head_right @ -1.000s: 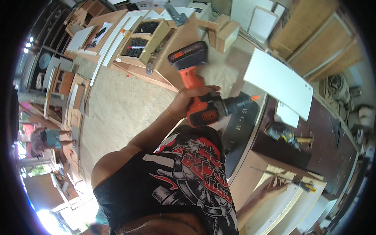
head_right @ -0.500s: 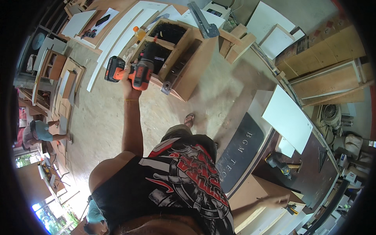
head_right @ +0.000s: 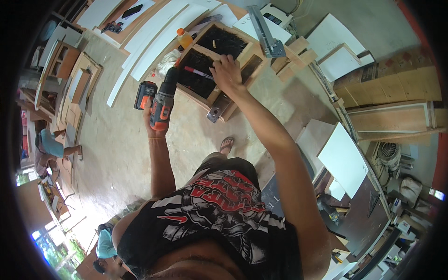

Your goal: The person is assembling a wooden cabinet using a nail gun and a drill. They are seen attaching wooden panels and securing them with nails and screws. The person also uses clamps to hold the panels in place during assembly.

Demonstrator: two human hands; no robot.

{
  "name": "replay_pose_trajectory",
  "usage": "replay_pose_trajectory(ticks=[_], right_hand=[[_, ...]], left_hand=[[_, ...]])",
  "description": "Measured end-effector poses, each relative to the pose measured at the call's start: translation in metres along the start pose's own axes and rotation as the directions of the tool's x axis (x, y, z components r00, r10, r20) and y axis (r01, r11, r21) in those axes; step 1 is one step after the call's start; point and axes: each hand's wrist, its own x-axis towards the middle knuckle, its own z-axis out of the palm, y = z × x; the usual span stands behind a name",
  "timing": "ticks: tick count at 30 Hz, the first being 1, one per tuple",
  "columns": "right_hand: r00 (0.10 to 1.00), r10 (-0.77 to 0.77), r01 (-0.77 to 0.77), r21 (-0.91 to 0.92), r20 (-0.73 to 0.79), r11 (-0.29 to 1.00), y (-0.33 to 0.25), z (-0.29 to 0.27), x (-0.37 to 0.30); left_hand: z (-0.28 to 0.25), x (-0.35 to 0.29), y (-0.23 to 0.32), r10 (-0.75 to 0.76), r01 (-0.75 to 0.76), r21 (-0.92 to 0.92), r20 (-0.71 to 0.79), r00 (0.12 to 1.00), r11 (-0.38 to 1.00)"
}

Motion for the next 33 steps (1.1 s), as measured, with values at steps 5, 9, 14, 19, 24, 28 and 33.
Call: replay_pose_trajectory(ticks=[5, 9, 14, 19, 24, 28, 33], right_hand=[[0.982, 0.056, -0.022, -0.182, 0.182, 0.983, -0.026, 0.044, 0.033], [0.985, 0.031, -0.003, -0.163, 0.172, 0.987, -0.022, 0.050, 0.030], [0.998, 0.054, -0.051, -0.063, 0.041, 0.997, -0.015, 0.023, 0.015], [0.964, 0.240, -0.264, 0.500, 0.114, 0.825, 0.016, -0.031, -0.039], [0.775, 0.584, -0.478, 0.829, 0.242, 0.290, 0.055, -0.088, -0.159], [0.405, 0.845, -0.506, 0.855, 0.348, -0.109, 0.056, -0.153, -0.268], [-0.053, 0.962, -0.430, 0.863, 0.268, -0.264, 0.019, -0.185, -0.420]], left_hand=[[-0.034, -0.004, 0.013, 0.036, -0.037, -0.028, -0.015, 0.999, 0.999], [-0.025, 0.007, 0.017, -0.062, 0.068, -0.084, 0.075, 0.995, 0.994], [0.016, 0.036, -0.005, -0.056, 0.055, 0.026, 0.071, 0.996, 0.998], [0.061, 0.079, -0.044, -0.272, 0.256, 0.096, 0.236, 0.933, 0.962], [0.104, 0.158, -0.101, -0.395, 0.324, 0.259, 0.301, 0.868, 0.910], [0.100, 0.251, -0.122, -0.558, 0.436, 0.406, 0.256, 0.790, 0.803], [0.103, 0.295, -0.147, -0.567, 0.484, 0.516, 0.004, 0.824, 0.707]])
